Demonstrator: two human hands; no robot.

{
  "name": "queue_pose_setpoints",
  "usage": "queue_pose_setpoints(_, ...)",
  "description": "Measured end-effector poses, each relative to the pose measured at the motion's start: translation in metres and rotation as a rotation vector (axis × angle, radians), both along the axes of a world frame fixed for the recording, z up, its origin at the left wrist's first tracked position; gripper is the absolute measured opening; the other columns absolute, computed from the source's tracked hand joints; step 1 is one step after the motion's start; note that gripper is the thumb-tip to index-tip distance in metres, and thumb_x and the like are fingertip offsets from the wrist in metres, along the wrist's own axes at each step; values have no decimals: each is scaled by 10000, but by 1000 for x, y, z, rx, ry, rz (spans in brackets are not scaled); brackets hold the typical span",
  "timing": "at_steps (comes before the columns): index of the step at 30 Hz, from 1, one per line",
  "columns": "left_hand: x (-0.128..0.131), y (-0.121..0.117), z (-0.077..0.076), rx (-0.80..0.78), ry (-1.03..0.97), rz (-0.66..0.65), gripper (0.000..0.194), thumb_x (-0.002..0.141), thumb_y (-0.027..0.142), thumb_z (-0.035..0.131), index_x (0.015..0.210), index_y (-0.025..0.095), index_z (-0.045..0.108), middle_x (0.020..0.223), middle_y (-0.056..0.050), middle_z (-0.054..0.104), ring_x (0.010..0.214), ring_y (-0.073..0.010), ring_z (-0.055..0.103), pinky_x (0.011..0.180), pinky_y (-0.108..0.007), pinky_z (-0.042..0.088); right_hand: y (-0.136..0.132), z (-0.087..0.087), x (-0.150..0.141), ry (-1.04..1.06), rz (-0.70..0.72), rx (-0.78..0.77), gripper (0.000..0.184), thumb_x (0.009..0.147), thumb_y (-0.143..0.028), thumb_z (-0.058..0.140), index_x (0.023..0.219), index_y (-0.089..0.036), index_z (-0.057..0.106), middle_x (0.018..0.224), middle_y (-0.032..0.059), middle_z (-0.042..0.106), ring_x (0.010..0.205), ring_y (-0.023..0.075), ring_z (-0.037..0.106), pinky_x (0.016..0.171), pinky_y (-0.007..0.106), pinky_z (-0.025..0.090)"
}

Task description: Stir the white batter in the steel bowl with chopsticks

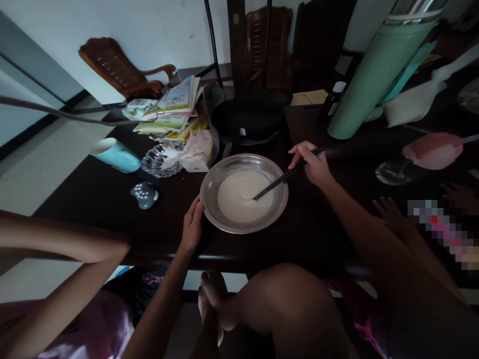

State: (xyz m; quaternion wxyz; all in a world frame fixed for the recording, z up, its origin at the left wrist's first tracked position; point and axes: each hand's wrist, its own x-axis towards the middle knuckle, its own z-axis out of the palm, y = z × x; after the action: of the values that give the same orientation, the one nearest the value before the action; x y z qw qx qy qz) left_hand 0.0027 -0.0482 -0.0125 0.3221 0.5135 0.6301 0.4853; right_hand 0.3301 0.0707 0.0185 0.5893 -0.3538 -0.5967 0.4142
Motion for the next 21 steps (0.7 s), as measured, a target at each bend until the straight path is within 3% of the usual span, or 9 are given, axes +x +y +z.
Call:
queue_pose_setpoints(4, 0, 0, 0, 5, 9, 11, 677, 870, 639, 499, 1280, 116, 628, 1352, -130, 617, 1301, -284, 521, 1128, -386, 345, -4, -1, -5, -112, 137, -63, 357, 865, -562, 601, 902, -227, 719, 676, -5, 719, 638, 136, 674, 631, 274, 512)
queue_pose_setpoints(6, 0, 1, 0, 2, 14, 20, 678, 867, 644, 499, 1280, 122, 627, 1349, -128, 620, 1300, -285, 521, 1128, -389, 344, -3, -1, -5, -122, 84, -57, 363, 864, -566, 599, 897, -224, 716, 715, 5, 728, 673, 140, 686, 619, 266, 510)
queue_pose_setpoints(9, -1, 2, 0, -1, 22, 10, 683, 861, 655, 496, 1273, 128, 633, 1337, -123, 630, 1292, -286, 527, 1124, -390, 351, -1, 0, -1, -34, -58, -8, 360, 877, -560, 581, 816, -223, 694, 608, -16, 679, 565, 125, 649, 575, 263, 495)
queue_pose_setpoints(12, -1, 1, 0, -4, 18, 4, 668, 865, 648, 494, 1272, 137, 636, 1338, -117, 630, 1296, -288, 523, 1128, -393, 346, -2, 1, -2, -39, 10, -7, 352, 876, -553, 590, 809, -225, 698, 570, -22, 669, 537, 125, 640, 583, 273, 502)
queue_pose_setpoints(15, -1, 1, -1, -5, 8, 15, 642, 875, 631, 493, 1283, 154, 630, 1351, -107, 622, 1305, -286, 514, 1133, -394, 338, -5, 3, -5, -144, 81, -26, 336, 866, -547, 609, 878, -232, 724, 690, -1, 731, 655, 141, 684, 622, 274, 517)
queue_pose_setpoints(19, -1, 1, -3, -7, 1, 10, 653, 869, 640, 496, 1281, 151, 630, 1350, -111, 622, 1304, -291, 515, 1131, -399, 340, -2, 4, 0, -28, -98, 25, 340, 874, -548, 596, 802, -232, 699, 587, -24, 677, 553, 118, 637, 542, 252, 473)
queue_pose_setpoints(21, -1, 1, -2, -7, -1, 5, 654, 868, 639, 499, 1277, 147, 633, 1347, -111, 624, 1300, -292, 518, 1129, -398, 343, -1, 2, 1, 6, -95, 22, 340, 876, -549, 589, 812, -232, 694, 523, -40, 634, 480, 108, 592, 497, 249, 438)
